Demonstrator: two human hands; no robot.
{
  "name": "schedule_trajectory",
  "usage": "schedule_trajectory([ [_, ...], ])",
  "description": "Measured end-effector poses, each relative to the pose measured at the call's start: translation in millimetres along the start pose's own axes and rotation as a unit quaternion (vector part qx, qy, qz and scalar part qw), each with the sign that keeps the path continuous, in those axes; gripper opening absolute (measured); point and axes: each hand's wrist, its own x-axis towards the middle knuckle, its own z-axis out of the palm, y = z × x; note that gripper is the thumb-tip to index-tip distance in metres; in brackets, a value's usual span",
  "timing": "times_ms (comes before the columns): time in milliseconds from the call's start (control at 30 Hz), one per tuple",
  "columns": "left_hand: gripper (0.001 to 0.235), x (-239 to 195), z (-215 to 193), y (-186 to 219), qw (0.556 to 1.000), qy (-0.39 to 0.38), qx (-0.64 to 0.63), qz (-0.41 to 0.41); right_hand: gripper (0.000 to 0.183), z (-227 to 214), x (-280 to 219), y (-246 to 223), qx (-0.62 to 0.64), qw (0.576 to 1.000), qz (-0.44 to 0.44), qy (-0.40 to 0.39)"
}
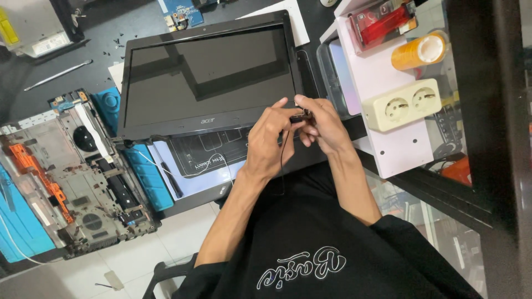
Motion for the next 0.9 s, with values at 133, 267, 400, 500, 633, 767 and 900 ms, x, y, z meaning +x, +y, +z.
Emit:
schedule_trajectory([
  [133,0.046,6,-7,5,1.000,-0.008,-0.003,-0.022,0.044,-2,2,3,0.012,1.000,-0.003,0.002],
  [267,0.046,14,-21,13,0.996,-0.058,0.053,-0.034,0.042,-2,2,2,0.000,1.000,-0.016,0.008],
  [400,0.035,9,-25,7,0.988,-0.075,0.120,-0.059,0.042,-1,0,-1,-0.028,0.999,-0.025,0.009],
  [500,0.034,10,-25,8,0.989,-0.071,0.118,-0.054,0.040,0,-2,-1,-0.032,0.999,-0.025,0.012],
  [633,0.034,10,-26,10,0.991,-0.049,0.112,-0.053,0.039,3,-4,-5,-0.037,0.999,-0.028,0.012],
  [767,0.032,19,-41,18,0.980,-0.048,0.190,-0.033,0.043,5,-3,-7,0.001,1.000,-0.022,-0.009],
  [900,0.025,26,-60,17,0.956,-0.035,0.290,0.009,0.044,14,-4,-24,0.047,0.997,-0.024,-0.050],
])
